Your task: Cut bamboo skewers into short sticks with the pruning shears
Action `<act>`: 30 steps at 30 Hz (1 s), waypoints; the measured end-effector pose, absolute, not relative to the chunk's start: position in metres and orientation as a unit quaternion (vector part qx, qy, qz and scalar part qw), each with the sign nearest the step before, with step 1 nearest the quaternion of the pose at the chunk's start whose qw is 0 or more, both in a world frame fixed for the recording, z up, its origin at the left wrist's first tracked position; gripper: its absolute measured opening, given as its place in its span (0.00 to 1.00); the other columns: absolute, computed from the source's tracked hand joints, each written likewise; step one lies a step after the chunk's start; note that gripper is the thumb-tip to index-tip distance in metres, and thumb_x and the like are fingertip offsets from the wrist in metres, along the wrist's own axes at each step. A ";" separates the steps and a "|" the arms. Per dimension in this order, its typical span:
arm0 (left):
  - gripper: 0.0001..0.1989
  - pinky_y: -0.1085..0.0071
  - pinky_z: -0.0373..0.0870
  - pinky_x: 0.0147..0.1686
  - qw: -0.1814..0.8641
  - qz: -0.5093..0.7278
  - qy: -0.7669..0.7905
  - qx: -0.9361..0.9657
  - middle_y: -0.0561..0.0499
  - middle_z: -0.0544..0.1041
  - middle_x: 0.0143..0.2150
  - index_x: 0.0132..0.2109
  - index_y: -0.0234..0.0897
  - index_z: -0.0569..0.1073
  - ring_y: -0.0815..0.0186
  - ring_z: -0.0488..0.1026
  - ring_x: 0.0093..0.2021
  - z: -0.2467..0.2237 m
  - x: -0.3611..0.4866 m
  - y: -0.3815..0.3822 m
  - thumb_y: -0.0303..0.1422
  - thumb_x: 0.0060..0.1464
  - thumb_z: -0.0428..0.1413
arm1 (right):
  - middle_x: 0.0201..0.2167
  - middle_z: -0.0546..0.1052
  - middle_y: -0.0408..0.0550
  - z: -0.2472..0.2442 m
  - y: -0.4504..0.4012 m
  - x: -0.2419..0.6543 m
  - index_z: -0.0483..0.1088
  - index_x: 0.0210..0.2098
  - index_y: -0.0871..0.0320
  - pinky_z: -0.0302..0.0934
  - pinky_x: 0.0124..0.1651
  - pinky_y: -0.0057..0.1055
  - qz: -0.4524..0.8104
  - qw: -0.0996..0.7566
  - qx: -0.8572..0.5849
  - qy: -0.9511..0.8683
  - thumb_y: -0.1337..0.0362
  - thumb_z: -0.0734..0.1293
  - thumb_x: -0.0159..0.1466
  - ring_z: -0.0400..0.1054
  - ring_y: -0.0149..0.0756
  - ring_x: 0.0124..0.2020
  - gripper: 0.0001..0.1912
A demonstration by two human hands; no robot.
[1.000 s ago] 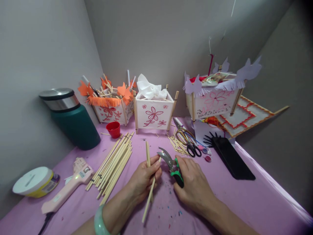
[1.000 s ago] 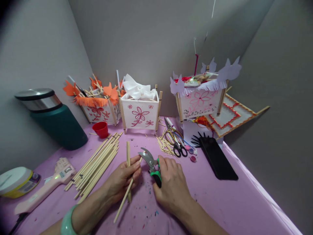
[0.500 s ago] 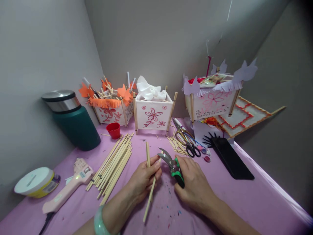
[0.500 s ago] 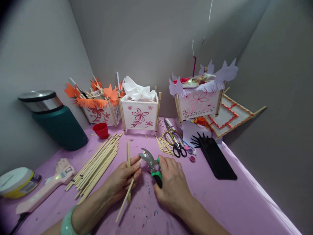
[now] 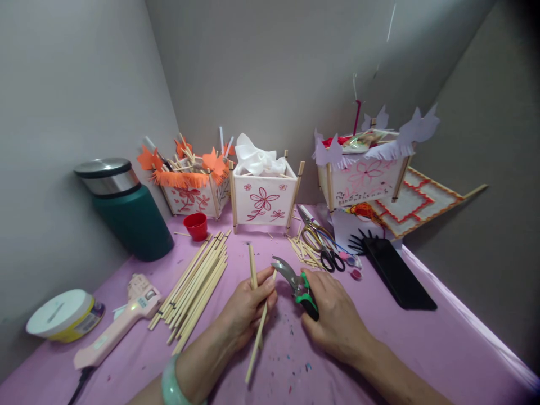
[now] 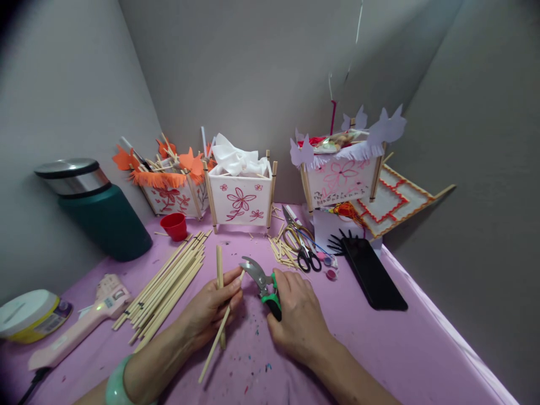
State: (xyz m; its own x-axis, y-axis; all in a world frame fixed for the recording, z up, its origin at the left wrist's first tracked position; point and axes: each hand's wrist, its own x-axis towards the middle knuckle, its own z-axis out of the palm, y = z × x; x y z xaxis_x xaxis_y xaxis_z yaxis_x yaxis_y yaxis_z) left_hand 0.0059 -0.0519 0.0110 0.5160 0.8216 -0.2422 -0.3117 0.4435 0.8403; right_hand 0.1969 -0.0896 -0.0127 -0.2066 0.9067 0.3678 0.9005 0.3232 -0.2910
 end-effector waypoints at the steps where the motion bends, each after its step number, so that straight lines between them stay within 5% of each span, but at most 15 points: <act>1: 0.23 0.76 0.36 0.13 0.778 0.364 0.336 0.386 0.64 0.59 0.17 0.49 0.35 0.72 0.78 0.43 0.14 0.011 0.007 -0.052 0.42 0.49 0.64 | 0.50 0.70 0.62 -0.013 -0.090 0.197 0.60 0.58 0.66 0.60 0.54 0.51 0.000 0.241 -0.582 -0.777 0.69 0.63 0.51 0.63 0.53 0.51 0.33; 8: 0.19 0.76 0.38 0.14 0.769 0.363 0.349 0.393 0.63 0.59 0.17 0.43 0.35 0.74 0.79 0.43 0.14 0.013 0.007 -0.052 0.42 0.48 0.65 | 0.52 0.69 0.63 -0.009 -0.092 0.193 0.59 0.59 0.66 0.59 0.54 0.51 0.003 0.218 -0.602 -0.768 0.69 0.63 0.51 0.62 0.54 0.53 0.34; 16: 0.31 0.77 0.38 0.15 0.770 0.357 0.368 0.379 0.63 0.58 0.16 0.56 0.35 0.71 0.77 0.48 0.15 0.009 0.007 -0.052 0.43 0.46 0.66 | 0.44 0.73 0.59 -0.007 -0.090 0.195 0.64 0.54 0.64 0.62 0.49 0.46 0.039 0.195 -0.614 -0.764 0.71 0.62 0.52 0.66 0.51 0.47 0.29; 21: 0.29 0.77 0.38 0.14 0.776 0.368 0.351 0.375 0.62 0.62 0.18 0.55 0.34 0.70 0.79 0.47 0.14 0.010 0.006 -0.048 0.40 0.48 0.65 | 0.40 0.74 0.54 0.002 -0.089 0.195 0.67 0.44 0.59 0.62 0.45 0.42 0.076 0.254 -0.620 -0.738 0.70 0.62 0.52 0.67 0.47 0.42 0.18; 26: 0.16 0.80 0.46 0.12 0.760 0.443 0.328 0.345 0.58 0.69 0.23 0.45 0.31 0.73 0.80 0.50 0.13 0.007 0.001 -0.039 0.37 0.53 0.62 | 0.34 0.71 0.46 0.021 -0.094 0.201 0.65 0.43 0.57 0.61 0.37 0.34 0.298 0.392 -0.565 -0.662 0.61 0.63 0.57 0.66 0.39 0.35 0.14; 30: 0.11 0.79 0.63 0.16 0.731 0.510 0.320 0.321 0.54 0.74 0.27 0.39 0.33 0.71 0.77 0.63 0.16 0.004 0.002 -0.036 0.36 0.55 0.61 | 0.35 0.70 0.45 0.028 -0.101 0.201 0.65 0.44 0.57 0.60 0.34 0.31 0.483 0.392 -0.475 -0.623 0.58 0.65 0.58 0.65 0.37 0.33 0.16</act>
